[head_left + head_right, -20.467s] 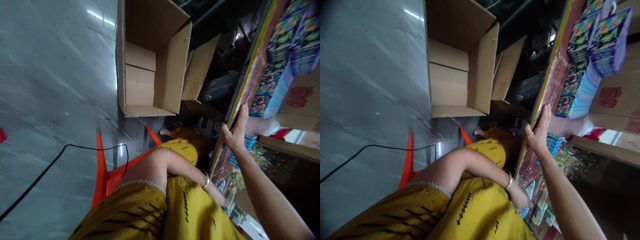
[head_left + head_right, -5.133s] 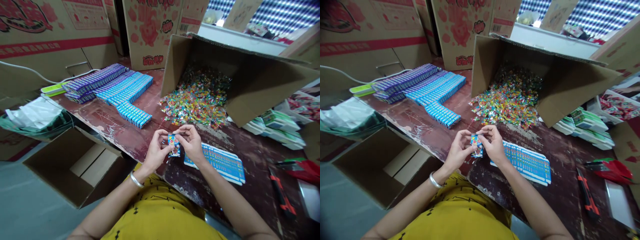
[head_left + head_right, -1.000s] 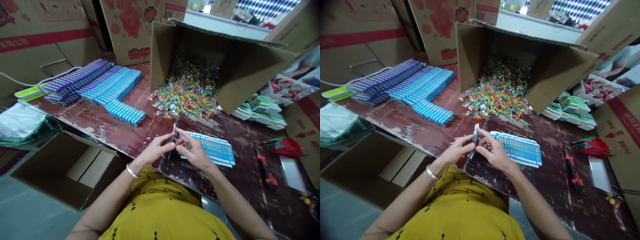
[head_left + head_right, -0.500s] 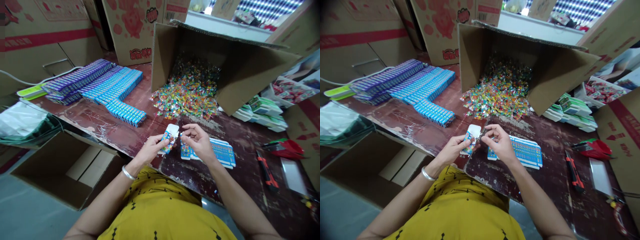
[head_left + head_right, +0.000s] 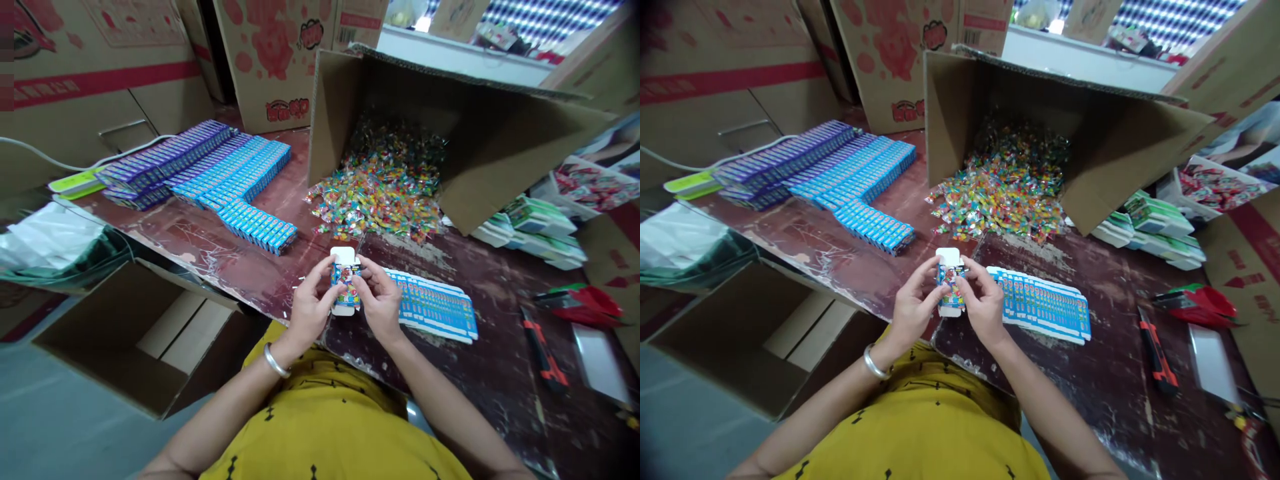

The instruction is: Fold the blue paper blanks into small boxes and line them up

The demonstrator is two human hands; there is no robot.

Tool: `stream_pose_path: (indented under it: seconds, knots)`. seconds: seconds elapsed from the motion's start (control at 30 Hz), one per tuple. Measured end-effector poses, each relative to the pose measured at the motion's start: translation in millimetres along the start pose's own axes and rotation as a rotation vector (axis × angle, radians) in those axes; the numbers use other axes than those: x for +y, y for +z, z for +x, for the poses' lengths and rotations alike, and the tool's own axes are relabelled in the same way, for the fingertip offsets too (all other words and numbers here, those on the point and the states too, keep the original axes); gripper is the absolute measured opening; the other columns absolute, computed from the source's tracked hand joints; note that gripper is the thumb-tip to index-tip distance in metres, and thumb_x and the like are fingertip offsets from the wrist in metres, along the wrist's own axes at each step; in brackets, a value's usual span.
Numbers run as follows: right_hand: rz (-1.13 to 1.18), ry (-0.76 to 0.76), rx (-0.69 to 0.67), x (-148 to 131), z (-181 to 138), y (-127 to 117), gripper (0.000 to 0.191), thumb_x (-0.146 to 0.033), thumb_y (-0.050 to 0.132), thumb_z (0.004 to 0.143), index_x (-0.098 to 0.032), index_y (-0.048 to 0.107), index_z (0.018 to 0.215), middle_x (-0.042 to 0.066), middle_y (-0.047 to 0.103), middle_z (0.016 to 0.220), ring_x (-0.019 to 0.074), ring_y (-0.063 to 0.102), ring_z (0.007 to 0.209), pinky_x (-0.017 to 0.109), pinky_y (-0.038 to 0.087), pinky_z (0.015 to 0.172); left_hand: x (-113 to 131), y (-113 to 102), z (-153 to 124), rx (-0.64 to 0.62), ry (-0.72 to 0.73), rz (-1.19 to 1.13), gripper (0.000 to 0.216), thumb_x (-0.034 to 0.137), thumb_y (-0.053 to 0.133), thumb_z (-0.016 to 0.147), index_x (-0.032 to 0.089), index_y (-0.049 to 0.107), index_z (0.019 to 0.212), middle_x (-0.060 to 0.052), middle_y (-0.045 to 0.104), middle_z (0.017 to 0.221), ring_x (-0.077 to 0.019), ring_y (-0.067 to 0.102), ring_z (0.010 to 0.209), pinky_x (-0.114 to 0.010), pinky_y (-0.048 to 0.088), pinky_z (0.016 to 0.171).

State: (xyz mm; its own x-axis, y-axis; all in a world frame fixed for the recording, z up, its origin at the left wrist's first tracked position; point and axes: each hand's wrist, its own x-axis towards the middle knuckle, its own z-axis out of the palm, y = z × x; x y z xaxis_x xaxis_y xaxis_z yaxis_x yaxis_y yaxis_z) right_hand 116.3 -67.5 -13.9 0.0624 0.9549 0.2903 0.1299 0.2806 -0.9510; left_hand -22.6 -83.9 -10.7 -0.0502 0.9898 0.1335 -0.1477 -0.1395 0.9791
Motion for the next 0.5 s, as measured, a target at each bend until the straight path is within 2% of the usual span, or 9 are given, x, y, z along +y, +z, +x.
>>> stream_pose_path:
  seconds: [0.13, 0.23, 0.33, 0.4, 0.5]
  knots:
    - [-0.084, -0.015, -0.047, 6, -1, -2, 0.024, -0.034, 0.061, 0.088, -0.025, 0.064, 0.110, -0.001, 0.061, 0.079, 0.0144, 0.056, 0.067, 0.028, 0.047, 0.063, 2, -9, 4, -0.192, -0.053, -0.027, 0.041, 0.026, 0.062, 0.085, 0.020, 0.054, 0.125, -0.007, 0.066, 0.111, -0.0176, 0.065, 0.094, -0.028, 0.054, 0.082]
    - [-0.181, -0.023, -0.084, 7, 2, -8, 0.013, -0.037, 0.059, 0.089, -0.024, 0.063, 0.091, 0.001, 0.061, 0.079, 0.0161, 0.057, 0.070, 0.030, 0.047, 0.065, 4, -13, 4, -0.267, -0.110, -0.050, 0.035, 0.025, 0.064, 0.083, 0.018, 0.056, 0.117, -0.007, 0.066, 0.108, -0.0186, 0.064, 0.095, -0.028, 0.053, 0.084]
    - [-0.227, -0.060, -0.123, 3, 7, -12, 0.018, -0.037, 0.060, 0.088, -0.023, 0.061, 0.078, 0.005, 0.063, 0.093, 0.0195, 0.060, 0.084, 0.033, 0.049, 0.074, 4, -14, 2, -0.264, -0.141, -0.065, 0.034, 0.023, 0.065, 0.082, 0.018, 0.057, 0.115, -0.007, 0.064, 0.111, -0.0190, 0.063, 0.097, -0.029, 0.052, 0.085]
    - [-0.141, -0.037, -0.151, 1, 10, -12, 0.017, -0.037, 0.062, 0.087, -0.022, 0.060, 0.080, 0.007, 0.063, 0.105, 0.0208, 0.062, 0.093, 0.034, 0.051, 0.079, 4, -12, 1, -0.233, -0.139, -0.077, 0.034, 0.023, 0.066, 0.081, 0.018, 0.057, 0.113, -0.007, 0.064, 0.109, -0.0184, 0.064, 0.095, -0.029, 0.053, 0.084]
    - [0.074, 0.039, -0.139, -2, 13, -11, 0.019, -0.035, 0.067, 0.084, -0.024, 0.054, 0.091, 0.005, 0.066, 0.099, 0.0196, 0.065, 0.090, 0.035, 0.052, 0.080, 2, -10, 0, -0.150, -0.110, -0.110, 0.034, 0.021, 0.068, 0.079, 0.020, 0.053, 0.109, -0.004, 0.063, 0.105, -0.0162, 0.064, 0.091, -0.027, 0.053, 0.080]
